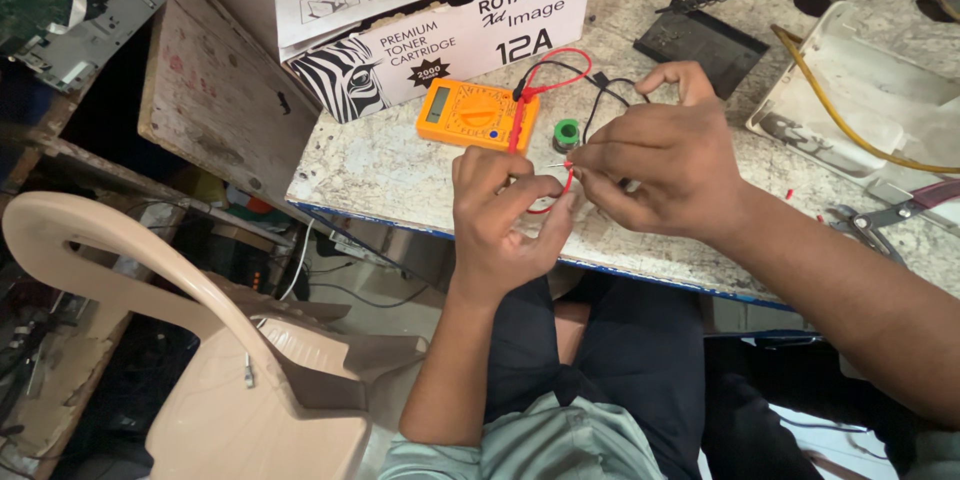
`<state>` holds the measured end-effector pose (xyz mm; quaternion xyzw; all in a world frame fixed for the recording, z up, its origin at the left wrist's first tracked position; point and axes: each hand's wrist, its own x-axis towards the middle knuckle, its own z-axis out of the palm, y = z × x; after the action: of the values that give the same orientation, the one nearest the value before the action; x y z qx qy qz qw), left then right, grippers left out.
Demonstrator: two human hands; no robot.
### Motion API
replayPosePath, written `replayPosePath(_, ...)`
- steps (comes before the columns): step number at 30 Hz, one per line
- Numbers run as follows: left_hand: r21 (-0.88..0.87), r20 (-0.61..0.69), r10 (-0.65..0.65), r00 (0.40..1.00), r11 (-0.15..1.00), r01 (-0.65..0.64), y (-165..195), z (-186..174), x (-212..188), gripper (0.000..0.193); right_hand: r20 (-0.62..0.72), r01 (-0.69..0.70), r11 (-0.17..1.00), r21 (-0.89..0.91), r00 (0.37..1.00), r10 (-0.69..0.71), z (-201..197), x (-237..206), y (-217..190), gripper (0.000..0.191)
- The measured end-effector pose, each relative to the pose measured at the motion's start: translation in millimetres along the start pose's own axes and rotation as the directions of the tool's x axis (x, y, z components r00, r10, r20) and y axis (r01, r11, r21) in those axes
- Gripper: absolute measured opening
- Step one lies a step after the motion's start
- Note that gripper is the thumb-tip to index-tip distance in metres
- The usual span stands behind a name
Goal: The person sits at a cluttered workbench handling the red and black probe leads of an orange multimeter, twisting and positioning a wire end between their fingers. They pick up a yellow soldering iron and apply it to the wire, then continue manipulating the wire and probe ends by hand.
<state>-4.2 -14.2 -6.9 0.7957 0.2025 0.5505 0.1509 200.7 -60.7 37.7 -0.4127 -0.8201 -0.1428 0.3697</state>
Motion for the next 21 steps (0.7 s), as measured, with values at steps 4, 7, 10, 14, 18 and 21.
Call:
replayPosePath(4,-0.051,-0.002,0.018,1.000,0.999,-0.018,0.1,-1.5,0.2,0.013,0.019,0.025,0.999,-0.031,1.000,-0.024,0.4,-0.3,0.1,0.011)
replayPosePath(7,-0.070,0.010,0.011,1.000,0.997,-0.010,0.4,-1.7,0.2,0.010,0.026,0.045,0.997,-0.066,0.999,-0.043,1.1,-0.1,-0.2,0.009)
replayPosePath(10,-0.074,-0.003,-0.009,1.000,0.997,0.008,0.8,-0.5,0.1,0.009,0.034,0.059,0.994,-0.087,0.998,-0.057,1.1,0.6,0.1,0.009)
replayPosePath(14,-0.064,-0.013,-0.013,1.000,0.998,0.012,0.6,0.8,0.1,0.009,0.040,0.063,0.993,-0.097,0.997,-0.059,0.5,1.2,-0.4,0.010)
replayPosePath(18,-0.099,-0.047,-0.035,0.998,0.995,0.031,0.1,1.4,0.2,0.011,0.048,0.079,0.992,-0.094,0.996,-0.075,-0.5,1.9,-1.2,0.010)
replayPosePath(21,-0.086,-0.097,-0.002,0.995,0.996,-0.006,-0.3,2.5,-0.8,0.014,0.057,0.080,0.993,-0.090,0.996,-0.075,-0.3,2.8,-0.8,0.010)
